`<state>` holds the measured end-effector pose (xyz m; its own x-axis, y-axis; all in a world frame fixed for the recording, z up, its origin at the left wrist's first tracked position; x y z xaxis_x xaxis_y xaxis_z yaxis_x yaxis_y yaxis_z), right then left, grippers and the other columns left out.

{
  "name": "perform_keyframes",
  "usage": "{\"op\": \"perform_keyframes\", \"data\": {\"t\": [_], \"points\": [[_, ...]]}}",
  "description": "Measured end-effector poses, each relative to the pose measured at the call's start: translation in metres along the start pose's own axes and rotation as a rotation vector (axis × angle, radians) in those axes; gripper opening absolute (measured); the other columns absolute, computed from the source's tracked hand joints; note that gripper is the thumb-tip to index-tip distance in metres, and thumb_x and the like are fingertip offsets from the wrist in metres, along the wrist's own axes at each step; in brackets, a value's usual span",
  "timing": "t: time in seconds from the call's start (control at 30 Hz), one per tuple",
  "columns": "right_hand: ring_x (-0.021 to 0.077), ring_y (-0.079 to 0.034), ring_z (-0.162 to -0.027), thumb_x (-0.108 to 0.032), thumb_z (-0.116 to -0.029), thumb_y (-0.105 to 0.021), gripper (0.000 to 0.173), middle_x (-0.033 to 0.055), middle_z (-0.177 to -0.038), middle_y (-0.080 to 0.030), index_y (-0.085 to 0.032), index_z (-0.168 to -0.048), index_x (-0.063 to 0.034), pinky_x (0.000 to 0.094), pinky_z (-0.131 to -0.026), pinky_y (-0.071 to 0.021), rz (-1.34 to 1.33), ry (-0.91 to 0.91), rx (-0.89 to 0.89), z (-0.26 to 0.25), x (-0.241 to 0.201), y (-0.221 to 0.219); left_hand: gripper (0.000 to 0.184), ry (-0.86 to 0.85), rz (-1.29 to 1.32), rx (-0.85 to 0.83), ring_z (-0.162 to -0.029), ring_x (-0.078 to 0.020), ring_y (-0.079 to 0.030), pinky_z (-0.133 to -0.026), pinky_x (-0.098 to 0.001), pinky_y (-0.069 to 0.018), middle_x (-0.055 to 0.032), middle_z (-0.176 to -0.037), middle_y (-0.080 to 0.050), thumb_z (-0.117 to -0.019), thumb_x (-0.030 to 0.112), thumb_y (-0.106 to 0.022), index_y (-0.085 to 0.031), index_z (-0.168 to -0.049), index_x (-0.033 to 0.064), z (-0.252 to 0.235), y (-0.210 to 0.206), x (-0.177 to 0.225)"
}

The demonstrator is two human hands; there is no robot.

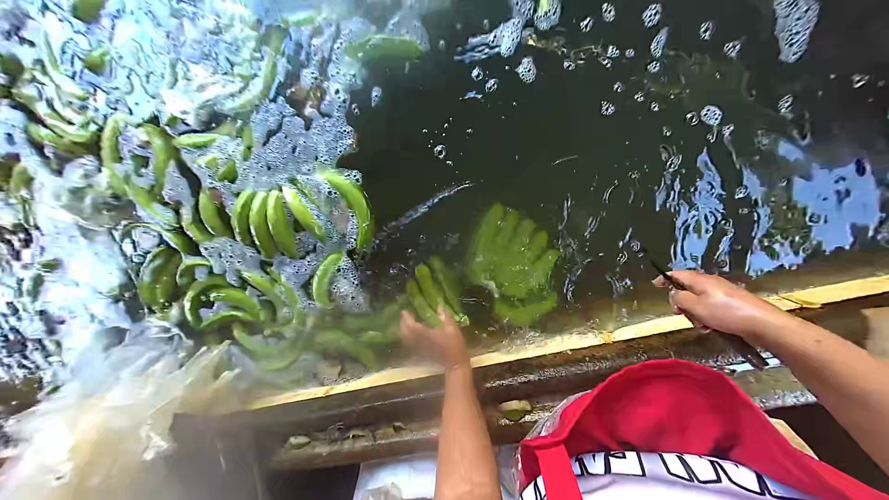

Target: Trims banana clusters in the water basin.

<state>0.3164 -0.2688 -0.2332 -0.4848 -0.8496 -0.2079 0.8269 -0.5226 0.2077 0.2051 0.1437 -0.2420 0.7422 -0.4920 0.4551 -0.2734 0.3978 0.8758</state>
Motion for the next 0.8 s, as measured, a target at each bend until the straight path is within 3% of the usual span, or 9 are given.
{"op": "perform_keyframes", "data": {"t": [0.03,0.1,0.23,0.37,0.47,0.53,0.63,0.67,0.8], "points": [[0.0173,-0.051,-0.065,-0.007,-0.1088,-0.036,0.039,0.0146,-0.092,-0.058,-0.045,-0.147,-0.0021,0.0367,-0.064,-0.0467,0.003,0.001,0.010,-0.001,0.000,0.002,0.061,-0.092,0.007,-0.086,-0.132,-0.0565,-0.049,-0.114,-0.0562,-0.0388,-0.0445,-0.138,-0.049,-0.0929,0.011,-0.068,-0.044,-0.138,-0.0224,0.007,-0.011,0.016],[0.0184,-0.052,-0.067,-0.007,-0.1089,-0.035,0.039,0.0156,-0.094,-0.058,-0.045,-0.147,-0.0012,0.0381,-0.066,-0.0475,-0.003,0.000,0.024,-0.004,0.000,0.004,0.060,-0.107,0.112,-0.332,-0.129,-0.0466,-0.055,-0.109,-0.0492,-0.0461,-0.0389,-0.139,-0.051,-0.0945,0.011,-0.067,-0.043,-0.141,-0.0188,0.021,-0.047,0.035],[0.0169,-0.051,-0.065,-0.007,-0.1089,-0.035,0.039,0.0136,-0.092,-0.056,-0.044,-0.147,-0.0011,0.0364,-0.064,-0.0469,-0.051,0.000,0.062,-0.007,-0.004,0.004,0.076,0.391,0.190,-0.486,-0.143,-0.0437,-0.042,-0.119,-0.0507,-0.0349,-0.0353,-0.153,-0.040,-0.1032,0.028,-0.063,-0.023,-0.157,-0.0081,0.027,-0.098,0.021],[0.0182,-0.052,-0.068,-0.008,-0.1097,-0.034,0.040,0.0154,-0.094,-0.057,-0.044,-0.148,-0.0018,0.0374,-0.066,-0.0476,-0.039,0.020,0.031,-0.011,-0.013,-0.010,0.078,0.630,0.346,-0.627,-0.137,-0.0431,-0.049,-0.110,-0.0530,-0.0444,-0.0350,-0.150,-0.043,-0.1057,0.036,-0.058,-0.018,-0.158,-0.0049,0.050,-0.111,0.015],[0.0302,-0.059,-0.081,-0.008,-0.1087,-0.036,0.040,0.0250,-0.108,-0.061,-0.045,-0.147,0.0009,0.0488,-0.076,-0.0498,0.044,0.106,-0.052,-0.018,-0.035,-0.034,0.085,0.808,0.528,-0.591,-0.133,-0.0471,-0.049,-0.100,-0.0590,-0.0495,-0.0347,-0.153,-0.036,-0.1055,0.042,-0.056,-0.005,-0.161,0.0027,0.059,-0.105,0.007],[0.0409,-0.064,-0.100,-0.007,-0.1079,-0.037,0.040,0.0313,-0.123,-0.061,-0.047,-0.146,0.0040,0.0574,-0.089,-0.0496,0.131,0.183,-0.113,-0.020,-0.053,-0.052,0.094,0.755,0.539,-0.487,-0.137,-0.0469,-0.045,-0.104,-0.0603,-0.0456,-0.0353,-0.154,-0.034,-0.1021,0.041,-0.063,0.000,-0.162,0.0026,0.040,-0.097,0.012],[0.0454,-0.062,-0.112,-0.009,-0.1077,-0.040,0.040,0.0324,-0.128,-0.060,-0.048,-0.144,0.0046,0.0607,-0.097,-0.0472,0.244,0.232,-0.203,-0.032,-0.064,-0.082,0.110,0.657,0.455,-0.410,-0.140,-0.0488,-0.042,-0.109,-0.0617,-0.0424,-0.0365,-0.156,-0.032,-0.0937,0.044,-0.074,0.002,-0.162,0.0025,0.012,-0.108,0.021],[0.0443,-0.063,-0.111,-0.011,-0.1080,-0.041,0.040,0.0317,-0.127,-0.060,-0.048,-0.145,0.0042,0.0596,-0.097,-0.0481,0.268,0.224,-0.232,-0.038,-0.066,-0.091,0.113,0.656,0.391,-0.416,-0.138,-0.0504,-0.042,-0.109,-0.0615,-0.0423,-0.0379,-0.154,-0.032,-0.0910,0.043,-0.077,0.000,-0.162,0.0007,0.009,-0.113,0.026],[0.0272,-0.066,-0.078,-0.016,-0.1093,-0.047,0.041,0.0242,-0.108,-0.064,-0.045,-0.145,0.0044,0.0435,-0.079,-0.0560,0.221,0.141,-0.336,-0.052,-0.073,-0.116,0.102,0.723,0.237,-0.479,-0.137,-0.0473,-0.045,-0.110,-0.0581,-0.0436,-0.0342,-0.152,-0.040,-0.0861,0.028,-0.084,-0.019,-0.159,-0.0023,0.009,-0.136,0.026]]}}
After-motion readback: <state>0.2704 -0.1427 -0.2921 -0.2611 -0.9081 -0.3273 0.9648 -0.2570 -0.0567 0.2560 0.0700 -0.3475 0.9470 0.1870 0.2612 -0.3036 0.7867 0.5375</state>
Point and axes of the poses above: each hand's wrist, its own z-axis away from the middle knuckle, its own y-axis out of the back of the hand, x = y × z, the point moved 10 cm from there along -z, towards the middle knuckle
